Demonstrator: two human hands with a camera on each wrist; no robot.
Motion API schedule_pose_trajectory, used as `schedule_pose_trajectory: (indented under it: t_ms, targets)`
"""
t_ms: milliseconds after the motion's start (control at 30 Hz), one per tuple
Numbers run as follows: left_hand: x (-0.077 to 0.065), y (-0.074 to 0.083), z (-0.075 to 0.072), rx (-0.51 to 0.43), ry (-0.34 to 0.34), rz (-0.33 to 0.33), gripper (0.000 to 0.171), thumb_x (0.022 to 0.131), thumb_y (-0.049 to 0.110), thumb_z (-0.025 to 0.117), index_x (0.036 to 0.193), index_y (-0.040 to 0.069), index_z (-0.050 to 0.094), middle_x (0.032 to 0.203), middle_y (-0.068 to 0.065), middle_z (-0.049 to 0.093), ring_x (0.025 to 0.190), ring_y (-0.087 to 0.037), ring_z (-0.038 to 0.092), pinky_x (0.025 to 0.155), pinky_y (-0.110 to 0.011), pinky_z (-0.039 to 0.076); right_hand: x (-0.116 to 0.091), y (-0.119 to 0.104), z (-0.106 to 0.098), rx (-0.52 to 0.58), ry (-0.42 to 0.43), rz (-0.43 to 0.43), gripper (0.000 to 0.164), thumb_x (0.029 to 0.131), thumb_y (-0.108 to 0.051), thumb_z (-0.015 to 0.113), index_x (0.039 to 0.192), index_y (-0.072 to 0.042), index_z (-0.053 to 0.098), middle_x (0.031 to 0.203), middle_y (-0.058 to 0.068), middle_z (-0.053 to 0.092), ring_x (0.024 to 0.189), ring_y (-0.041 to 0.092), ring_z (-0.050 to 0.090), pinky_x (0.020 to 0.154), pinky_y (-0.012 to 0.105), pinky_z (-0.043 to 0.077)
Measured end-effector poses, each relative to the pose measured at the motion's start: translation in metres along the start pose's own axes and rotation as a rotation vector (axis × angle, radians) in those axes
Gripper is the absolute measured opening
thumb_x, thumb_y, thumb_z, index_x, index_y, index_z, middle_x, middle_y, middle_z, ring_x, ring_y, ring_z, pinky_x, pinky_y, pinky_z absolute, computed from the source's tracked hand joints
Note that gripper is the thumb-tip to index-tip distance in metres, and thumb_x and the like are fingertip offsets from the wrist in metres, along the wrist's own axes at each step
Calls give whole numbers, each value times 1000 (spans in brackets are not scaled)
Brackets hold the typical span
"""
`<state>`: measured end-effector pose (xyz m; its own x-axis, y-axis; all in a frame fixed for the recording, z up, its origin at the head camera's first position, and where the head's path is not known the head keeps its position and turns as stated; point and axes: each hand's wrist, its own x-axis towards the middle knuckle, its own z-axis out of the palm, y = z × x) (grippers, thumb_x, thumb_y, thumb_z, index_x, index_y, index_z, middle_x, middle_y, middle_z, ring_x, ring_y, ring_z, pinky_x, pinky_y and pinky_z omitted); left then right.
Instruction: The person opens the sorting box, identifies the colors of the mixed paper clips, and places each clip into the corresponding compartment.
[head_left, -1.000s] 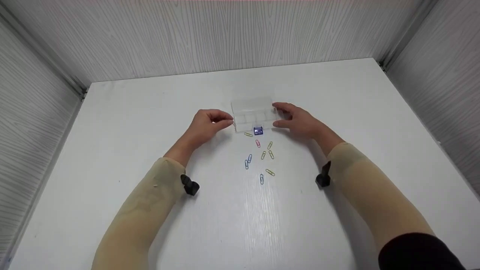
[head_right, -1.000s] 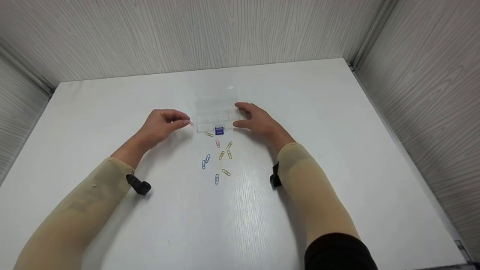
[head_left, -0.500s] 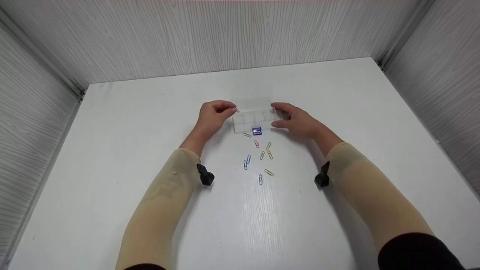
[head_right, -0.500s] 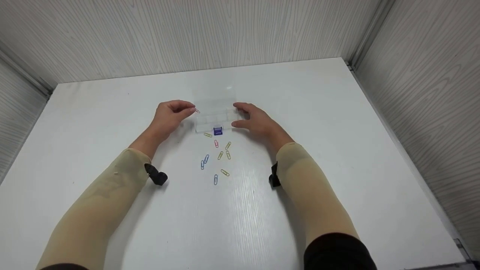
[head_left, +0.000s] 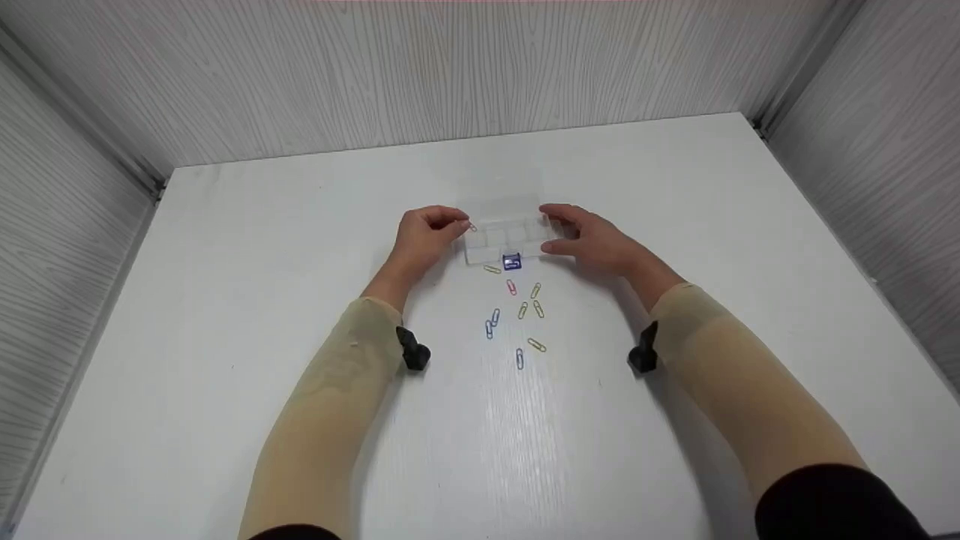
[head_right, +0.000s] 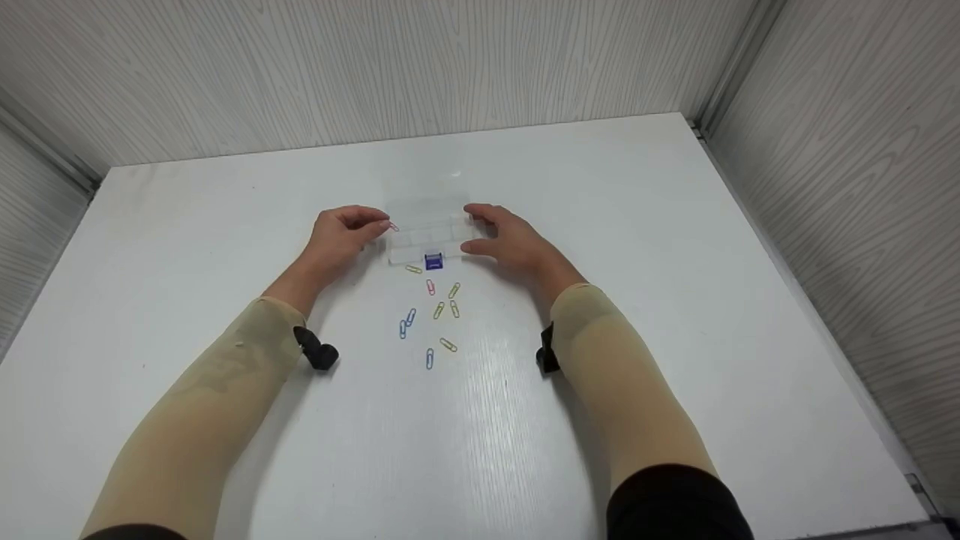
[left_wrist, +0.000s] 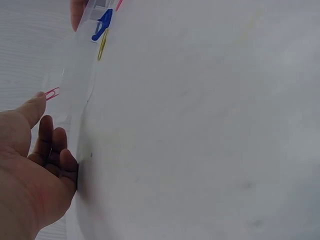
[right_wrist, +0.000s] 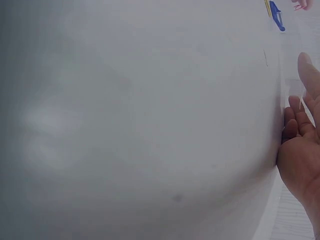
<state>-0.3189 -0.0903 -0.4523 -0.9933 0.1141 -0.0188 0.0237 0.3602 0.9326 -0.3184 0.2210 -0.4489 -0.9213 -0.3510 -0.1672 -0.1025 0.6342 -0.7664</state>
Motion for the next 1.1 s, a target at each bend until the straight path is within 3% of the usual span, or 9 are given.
schedule_pose_trajectory:
  t_ms: [233,533,867,1100]
  targets:
    - [0,-2,2,-12,-8,-1,17,102,17,73,116,9,80,111,-4,71,102,-19,58,88,-29,48,0,-1,0,-17,-2,6,76,98,-42,78,163,-30,42,165,-3,41,153,19,35,125,44,24]
    - [-3,-2,-3,17,-29,6,23,103,20,73,123,10,79,115,-5,69,104,-20,55,92,-31,46,0,-4,2,-22,0,16,74,98,-41,77,163,-32,42,166,-3,40,153,20,35,125,44,25]
    - [-25,7,-14,8,-64,40,25,102,22,74,125,12,78,113,-5,69,101,-21,55,86,-30,48,3,-2,3,-7,-8,-2,75,98,-43,77,163,-32,42,165,-2,41,152,20,36,125,44,25]
    - [-43,14,-8,44,-139,84,25,101,26,76,123,13,80,106,-2,70,94,-21,57,79,-30,47,4,0,1,-9,-9,20,75,98,-44,77,163,-34,42,167,-4,39,154,19,34,126,44,25]
